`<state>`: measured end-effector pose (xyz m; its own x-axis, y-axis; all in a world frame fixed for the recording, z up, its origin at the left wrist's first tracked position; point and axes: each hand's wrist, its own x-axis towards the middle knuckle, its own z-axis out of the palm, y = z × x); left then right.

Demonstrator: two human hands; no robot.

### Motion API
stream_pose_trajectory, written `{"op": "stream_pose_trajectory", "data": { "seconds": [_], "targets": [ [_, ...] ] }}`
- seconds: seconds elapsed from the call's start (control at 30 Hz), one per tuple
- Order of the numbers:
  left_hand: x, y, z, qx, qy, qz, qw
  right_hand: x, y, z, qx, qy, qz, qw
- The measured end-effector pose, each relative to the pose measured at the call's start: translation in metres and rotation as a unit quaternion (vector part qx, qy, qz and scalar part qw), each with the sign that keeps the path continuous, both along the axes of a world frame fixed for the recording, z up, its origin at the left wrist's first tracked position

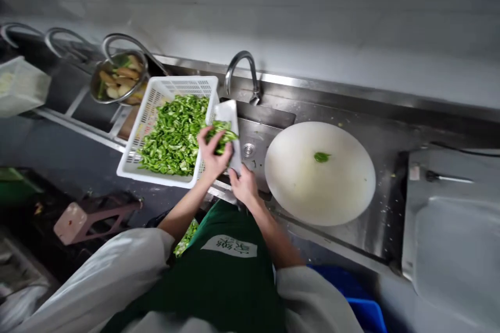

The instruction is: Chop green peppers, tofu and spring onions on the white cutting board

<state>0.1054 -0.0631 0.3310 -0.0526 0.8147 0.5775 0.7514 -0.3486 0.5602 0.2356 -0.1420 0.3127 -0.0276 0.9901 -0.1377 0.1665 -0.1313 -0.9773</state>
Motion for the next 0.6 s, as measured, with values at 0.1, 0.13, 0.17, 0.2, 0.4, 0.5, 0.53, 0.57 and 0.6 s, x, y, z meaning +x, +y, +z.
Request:
{"op": "stream_pose_trajectory", "data": {
  "seconds": [0.1,0.13,0.17,0.2,0.4,0.5,0.53,0.57,0.6],
  "targets": [
    [-0.102,0.012,0.009,-0.047,-0.029,0.160,0.986,-0.062,0.046,0.028,0.057,-0.094,0.114,0.987],
    [-0.132,0.015,0.009,-0.089,-0.035,0.197,0.976,-0.074,0.056,0.034,0.066,-0.120,0.134,0.981],
    [-0.159,0.017,0.008,-0.133,-0.039,0.231,0.963,-0.079,0.063,0.037,0.070,-0.139,0.143,0.977],
    [-0.181,0.018,0.007,-0.169,-0.038,0.256,0.951,-0.077,0.066,0.038,0.070,-0.149,0.140,0.976],
    [-0.170,0.022,-0.003,-0.067,-0.045,0.188,0.979,0.055,0.005,-0.009,-0.138,-0.026,-0.052,0.989],
    [-0.078,0.042,-0.020,-0.087,-0.056,0.029,0.994,0.151,-0.059,-0.034,-0.157,-0.021,-0.210,0.965],
    [-0.038,0.051,-0.029,-0.107,-0.058,-0.037,0.992,0.180,-0.083,-0.040,-0.173,-0.036,-0.255,0.951],
    [0.004,0.060,-0.040,-0.130,-0.057,-0.107,0.984,0.206,-0.107,-0.044,-0.188,-0.058,-0.302,0.933],
    [0.048,0.067,-0.052,-0.153,-0.054,-0.176,0.971,0.228,-0.131,-0.047,-0.203,-0.088,-0.341,0.914]
  ]
}}
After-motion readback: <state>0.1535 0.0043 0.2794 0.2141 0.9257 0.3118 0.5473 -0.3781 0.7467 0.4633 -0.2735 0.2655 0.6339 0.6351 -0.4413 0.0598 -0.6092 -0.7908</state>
